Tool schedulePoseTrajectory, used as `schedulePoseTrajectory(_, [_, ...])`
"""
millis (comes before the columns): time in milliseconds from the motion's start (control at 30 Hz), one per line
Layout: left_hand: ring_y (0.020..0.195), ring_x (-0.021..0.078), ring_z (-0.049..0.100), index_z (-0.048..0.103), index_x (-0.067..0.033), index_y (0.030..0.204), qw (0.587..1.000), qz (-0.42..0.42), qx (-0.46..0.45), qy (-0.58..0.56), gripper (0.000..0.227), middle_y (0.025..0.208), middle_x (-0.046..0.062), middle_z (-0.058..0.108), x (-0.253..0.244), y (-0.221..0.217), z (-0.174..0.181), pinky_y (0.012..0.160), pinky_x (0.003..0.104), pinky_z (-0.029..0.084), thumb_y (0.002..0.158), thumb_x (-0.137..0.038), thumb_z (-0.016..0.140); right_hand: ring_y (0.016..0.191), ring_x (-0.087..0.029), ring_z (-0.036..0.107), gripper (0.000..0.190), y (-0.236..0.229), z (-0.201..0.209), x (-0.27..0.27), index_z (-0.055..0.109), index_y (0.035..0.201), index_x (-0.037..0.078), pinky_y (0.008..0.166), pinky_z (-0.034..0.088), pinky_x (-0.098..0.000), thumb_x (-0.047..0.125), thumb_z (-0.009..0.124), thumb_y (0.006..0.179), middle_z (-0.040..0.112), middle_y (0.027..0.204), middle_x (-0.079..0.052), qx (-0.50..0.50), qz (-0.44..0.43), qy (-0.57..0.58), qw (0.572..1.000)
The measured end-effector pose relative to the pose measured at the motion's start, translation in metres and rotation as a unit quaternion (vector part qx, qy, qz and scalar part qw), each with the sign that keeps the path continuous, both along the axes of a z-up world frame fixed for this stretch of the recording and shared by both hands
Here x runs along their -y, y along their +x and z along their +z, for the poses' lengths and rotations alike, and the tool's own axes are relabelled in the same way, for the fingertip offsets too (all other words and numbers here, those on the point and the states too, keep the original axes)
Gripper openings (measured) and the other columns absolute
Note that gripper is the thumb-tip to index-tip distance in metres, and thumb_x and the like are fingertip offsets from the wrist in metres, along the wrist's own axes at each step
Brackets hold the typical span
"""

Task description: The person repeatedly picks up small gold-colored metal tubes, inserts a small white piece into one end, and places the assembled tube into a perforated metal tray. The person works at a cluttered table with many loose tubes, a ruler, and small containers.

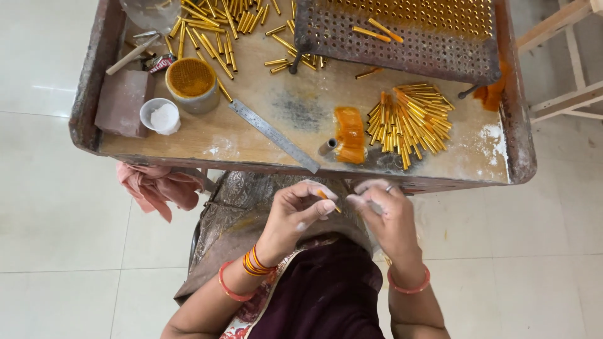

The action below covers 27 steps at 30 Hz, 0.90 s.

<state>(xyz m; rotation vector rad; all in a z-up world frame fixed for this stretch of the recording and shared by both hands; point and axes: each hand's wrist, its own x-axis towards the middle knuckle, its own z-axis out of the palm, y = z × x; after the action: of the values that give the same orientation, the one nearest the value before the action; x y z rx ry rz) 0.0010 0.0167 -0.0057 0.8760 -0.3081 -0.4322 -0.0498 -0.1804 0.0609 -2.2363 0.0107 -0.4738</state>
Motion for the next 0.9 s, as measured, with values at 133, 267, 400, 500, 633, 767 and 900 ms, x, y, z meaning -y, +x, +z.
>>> schedulePoseTrajectory(133, [0.085, 0.0116, 0.071, 0.07, 0.001, 0.106, 0.998, 0.01, -0.064, -0.022, 0.013, 0.092, 0.004, 0.076, 0.003, 0.006, 0.023, 0.078, 0.025, 0.058, 0.094, -0.003, 0.074, 0.096, -0.015, 0.068, 0.031, 0.003, 0.002, -0.024, 0.063, 0.111, -0.002, 0.083, 0.054, -0.0279, 0.004, 0.076, 0.084, 0.071, 0.107, -0.011, 0.025, 0.087, 0.054, 0.994])
schedulePoseTrajectory(267, [0.071, 0.0118, 0.066, 0.076, -0.0021, 0.101, 0.991, 0.031, 0.004, 0.13, 0.014, 0.082, 0.005, 0.074, -0.002, 0.002, 0.047, 0.063, 0.027, 0.054, 0.087, -0.005, 0.079, 0.099, -0.014, 0.068, 0.022, -0.004, -0.028, -0.019, 0.065, 0.109, -0.001, 0.083, 0.054, -0.0259, 0.002, 0.077, 0.091, 0.071, 0.106, -0.009, 0.106, 0.092, 0.191, 0.972])
schedulePoseTrajectory(400, [0.072, 0.0165, 0.068, 0.076, -0.0022, 0.097, 0.884, 0.186, 0.285, 0.32, 0.014, 0.081, 0.012, 0.072, -0.006, 0.002, 0.038, 0.064, 0.029, 0.054, 0.087, -0.01, 0.081, 0.089, -0.009, 0.061, 0.015, 0.002, -0.031, -0.024, 0.068, 0.105, -0.002, 0.077, 0.049, -0.0223, 0.003, 0.077, 0.095, 0.07, 0.103, -0.007, 0.115, 0.067, 0.199, 0.971])
schedulePoseTrajectory(500, [0.066, 0.0131, 0.071, 0.076, -0.0017, 0.1, 0.938, 0.13, 0.189, 0.26, 0.011, 0.078, 0.008, 0.074, -0.007, 0.004, 0.042, 0.061, 0.027, 0.057, 0.092, -0.009, 0.076, 0.074, -0.003, 0.051, 0.015, 0.005, -0.028, -0.024, 0.07, 0.102, -0.003, 0.065, 0.04, -0.0178, 0.001, 0.079, 0.091, 0.069, 0.096, -0.005, 0.07, 0.031, 0.169, 0.983])
schedulePoseTrajectory(633, [0.061, 0.013, 0.068, 0.076, -0.0008, 0.106, 0.92, 0.143, 0.202, 0.305, 0.019, 0.074, 0.01, 0.072, -0.011, 0.006, 0.048, 0.06, 0.027, 0.054, 0.088, -0.008, 0.077, 0.074, -0.004, 0.052, 0.012, 0.027, -0.003, -0.027, 0.069, 0.104, -0.002, 0.065, 0.041, -0.0188, 0.001, 0.076, 0.095, 0.069, 0.097, -0.004, 0.101, 0.008, 0.121, 0.987])
schedulePoseTrajectory(767, [0.064, 0.0095, 0.069, 0.076, -0.0016, 0.098, 0.949, 0.102, 0.12, 0.274, 0.009, 0.073, 0.005, 0.073, -0.01, 0.0, 0.039, 0.059, 0.024, 0.056, 0.094, -0.007, 0.071, 0.094, -0.019, 0.062, 0.015, 0.054, 0.018, -0.034, 0.07, 0.106, 0.002, 0.081, 0.05, -0.0302, 0.001, 0.078, 0.094, 0.066, 0.106, -0.007, 0.163, 0.009, -0.074, 0.984])
schedulePoseTrajectory(900, [0.072, 0.008, 0.072, 0.073, -0.0014, 0.103, 0.935, 0.158, 0.185, 0.258, 0.01, 0.082, 0.005, 0.075, -0.014, -0.002, 0.036, 0.067, 0.023, 0.058, 0.094, -0.006, 0.076, 0.102, -0.03, 0.06, 0.02, 0.06, 0.022, -0.039, 0.073, 0.101, 0.004, 0.089, 0.05, -0.04, 0.003, 0.084, 0.084, 0.065, 0.106, -0.009, 0.181, 0.029, -0.187, 0.965])
